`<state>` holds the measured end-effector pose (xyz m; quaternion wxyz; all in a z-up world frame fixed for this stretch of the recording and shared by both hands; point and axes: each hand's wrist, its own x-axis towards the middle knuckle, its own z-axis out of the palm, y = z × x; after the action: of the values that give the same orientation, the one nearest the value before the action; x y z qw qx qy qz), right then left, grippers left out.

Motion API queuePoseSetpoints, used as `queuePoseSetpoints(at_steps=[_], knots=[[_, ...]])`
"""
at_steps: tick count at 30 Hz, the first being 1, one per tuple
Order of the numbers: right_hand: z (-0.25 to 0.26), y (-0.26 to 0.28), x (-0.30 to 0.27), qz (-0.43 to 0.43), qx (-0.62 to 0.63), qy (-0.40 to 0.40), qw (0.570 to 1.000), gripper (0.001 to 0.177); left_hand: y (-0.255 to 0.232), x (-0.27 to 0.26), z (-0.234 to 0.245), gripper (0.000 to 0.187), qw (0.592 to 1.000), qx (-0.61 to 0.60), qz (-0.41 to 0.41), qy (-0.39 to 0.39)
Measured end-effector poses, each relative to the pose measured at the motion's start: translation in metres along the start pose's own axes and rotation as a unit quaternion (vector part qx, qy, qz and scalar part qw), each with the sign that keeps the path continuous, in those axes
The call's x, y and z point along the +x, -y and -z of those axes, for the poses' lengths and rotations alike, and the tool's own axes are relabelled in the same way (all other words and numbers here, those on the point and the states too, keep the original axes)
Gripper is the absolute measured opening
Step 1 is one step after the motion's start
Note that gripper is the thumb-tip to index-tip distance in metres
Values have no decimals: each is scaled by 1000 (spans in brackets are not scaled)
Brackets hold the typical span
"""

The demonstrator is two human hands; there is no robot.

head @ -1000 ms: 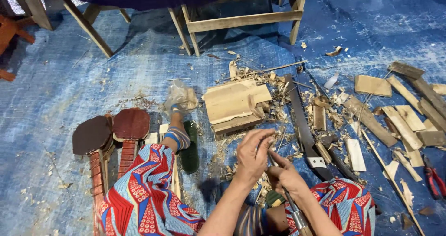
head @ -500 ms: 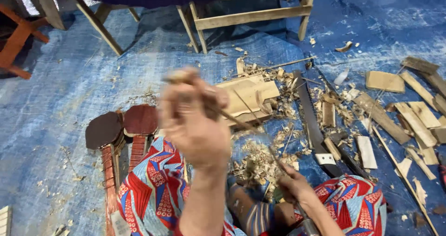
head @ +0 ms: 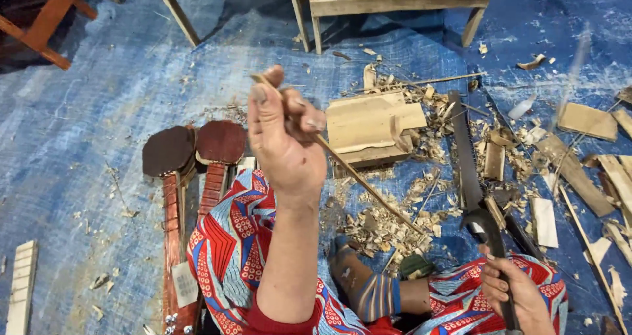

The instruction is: Carving and sawing wooden components to assemble a stringed instrument.

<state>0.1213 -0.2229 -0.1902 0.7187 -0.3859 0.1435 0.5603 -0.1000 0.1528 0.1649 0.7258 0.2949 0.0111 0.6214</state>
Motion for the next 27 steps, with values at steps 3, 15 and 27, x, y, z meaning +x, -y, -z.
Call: queuePoseSetpoints(at_steps=[3, 15, 27], knots=[[3, 0, -6, 2, -21, -40, 999, 30, 17, -8, 8, 33, 999, 3, 45, -12], [-136, 28, -76, 130, -95, -18, 987, 45, 135, -109, 32, 29, 983, 123, 134, 14], [-276, 32, -176, 248, -226, 20, 942, 67, 151, -184, 14, 21, 906, 330, 19, 263]])
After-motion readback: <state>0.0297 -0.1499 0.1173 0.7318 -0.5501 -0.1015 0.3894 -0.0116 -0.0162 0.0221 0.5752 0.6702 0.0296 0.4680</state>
